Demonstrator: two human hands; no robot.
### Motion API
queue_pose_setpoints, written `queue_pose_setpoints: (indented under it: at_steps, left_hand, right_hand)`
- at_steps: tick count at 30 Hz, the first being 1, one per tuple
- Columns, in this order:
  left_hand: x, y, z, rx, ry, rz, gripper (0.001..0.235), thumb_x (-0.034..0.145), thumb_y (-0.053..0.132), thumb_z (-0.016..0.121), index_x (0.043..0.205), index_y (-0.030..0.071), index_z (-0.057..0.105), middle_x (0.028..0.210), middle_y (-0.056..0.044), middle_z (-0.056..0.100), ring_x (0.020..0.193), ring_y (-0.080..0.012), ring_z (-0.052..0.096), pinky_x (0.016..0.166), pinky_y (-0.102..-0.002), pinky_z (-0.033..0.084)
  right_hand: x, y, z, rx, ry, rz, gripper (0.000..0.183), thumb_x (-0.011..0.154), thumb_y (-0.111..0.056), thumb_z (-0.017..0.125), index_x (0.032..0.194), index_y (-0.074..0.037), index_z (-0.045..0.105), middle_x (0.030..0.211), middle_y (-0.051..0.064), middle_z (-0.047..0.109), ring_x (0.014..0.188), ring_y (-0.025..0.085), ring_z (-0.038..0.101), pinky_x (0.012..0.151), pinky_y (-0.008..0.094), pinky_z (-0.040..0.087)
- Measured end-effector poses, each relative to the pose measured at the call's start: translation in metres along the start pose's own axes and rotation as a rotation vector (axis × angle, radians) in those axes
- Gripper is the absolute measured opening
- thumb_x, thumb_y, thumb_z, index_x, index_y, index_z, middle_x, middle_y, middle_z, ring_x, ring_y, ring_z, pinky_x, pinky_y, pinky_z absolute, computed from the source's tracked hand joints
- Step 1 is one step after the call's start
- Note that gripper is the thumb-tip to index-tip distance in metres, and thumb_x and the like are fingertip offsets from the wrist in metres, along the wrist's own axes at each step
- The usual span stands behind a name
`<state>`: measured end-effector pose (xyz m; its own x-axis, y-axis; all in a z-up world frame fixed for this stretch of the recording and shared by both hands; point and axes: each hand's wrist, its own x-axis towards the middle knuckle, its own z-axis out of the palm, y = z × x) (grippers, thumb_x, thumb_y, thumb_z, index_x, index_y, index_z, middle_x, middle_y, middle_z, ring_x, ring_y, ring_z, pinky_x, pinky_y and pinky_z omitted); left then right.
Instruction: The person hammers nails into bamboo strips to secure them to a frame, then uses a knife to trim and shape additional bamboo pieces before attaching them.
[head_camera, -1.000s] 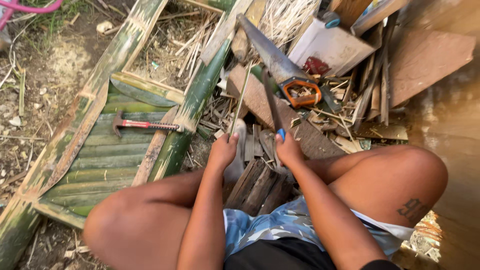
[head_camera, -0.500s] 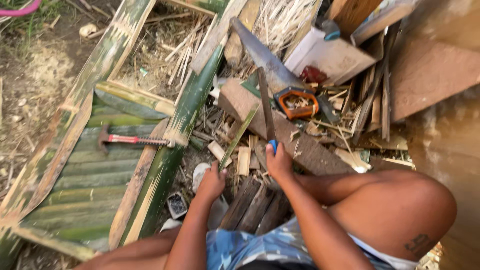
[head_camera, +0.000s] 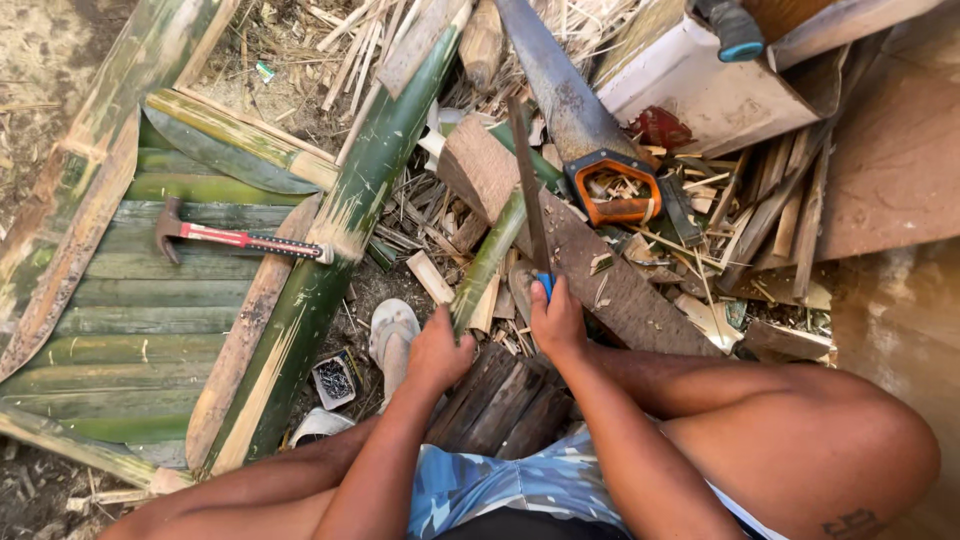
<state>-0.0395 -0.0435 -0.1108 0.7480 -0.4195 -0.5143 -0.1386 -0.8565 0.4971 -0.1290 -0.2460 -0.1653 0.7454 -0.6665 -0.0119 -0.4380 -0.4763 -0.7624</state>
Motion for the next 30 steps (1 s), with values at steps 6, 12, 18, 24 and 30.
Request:
queue_pose_setpoints:
  at_steps: [6,12,18,24,30]
  left_hand:
    - [0.023,0.005,0.031,-0.373,-0.042,0.143,0.063,0.102,0.043,0.052,0.145,-0.002,0.041,0.121,-0.036,0.064,0.119,-0.0473,0.062,0.102,-0.048,0.048]
    - [0.038,0.005,0.034,-0.384,-0.068,0.141,0.058,0.102,0.046,0.051,0.139,0.001,0.049,0.119,-0.033,0.068,0.116,-0.0472,0.065,0.098,-0.049,0.051]
    - [0.037,0.011,0.028,-0.322,-0.066,0.113,0.059,0.102,0.047,0.05,0.139,0.001,0.05,0.117,-0.032,0.069,0.114,-0.0474,0.066,0.098,-0.05,0.05]
    - [0.006,0.01,0.022,-0.246,0.15,0.086,0.058,0.099,0.043,0.055,0.138,-0.001,0.05,0.12,-0.035,0.063,0.112,-0.052,0.061,0.096,-0.054,0.048]
    - [-0.015,0.025,-0.005,-0.058,0.032,-0.025,0.046,0.107,0.042,0.048,0.12,0.0,0.062,0.117,-0.029,0.07,0.112,-0.0491,0.064,0.097,-0.055,0.05]
  right_hand:
    - [-0.001,-0.05,-0.027,0.137,0.097,-0.123,0.04,0.103,-0.029,0.056,0.127,0.002,0.052,0.086,0.025,0.068,0.077,0.045,0.068,0.063,0.05,0.052]
    - [-0.014,-0.084,-0.057,0.521,0.193,-0.368,0.035,0.107,-0.026,0.05,0.126,0.004,0.047,0.082,0.017,0.061,0.065,0.027,0.062,0.061,0.04,0.054]
    - [0.002,-0.051,-0.015,-0.116,-0.134,0.1,0.035,0.104,-0.033,0.054,0.108,0.002,0.051,0.085,0.028,0.067,0.077,0.047,0.067,0.064,0.054,0.051]
    - [0.006,-0.012,0.003,-0.039,-0.084,-0.049,0.042,0.105,-0.037,0.055,0.119,0.002,0.053,0.099,0.032,0.068,0.094,0.054,0.065,0.077,0.056,0.051]
    - [-0.006,-0.05,-0.019,0.129,0.014,-0.123,0.049,0.105,-0.034,0.053,0.143,-0.001,0.051,0.112,0.029,0.069,0.102,0.052,0.067,0.08,0.052,0.055]
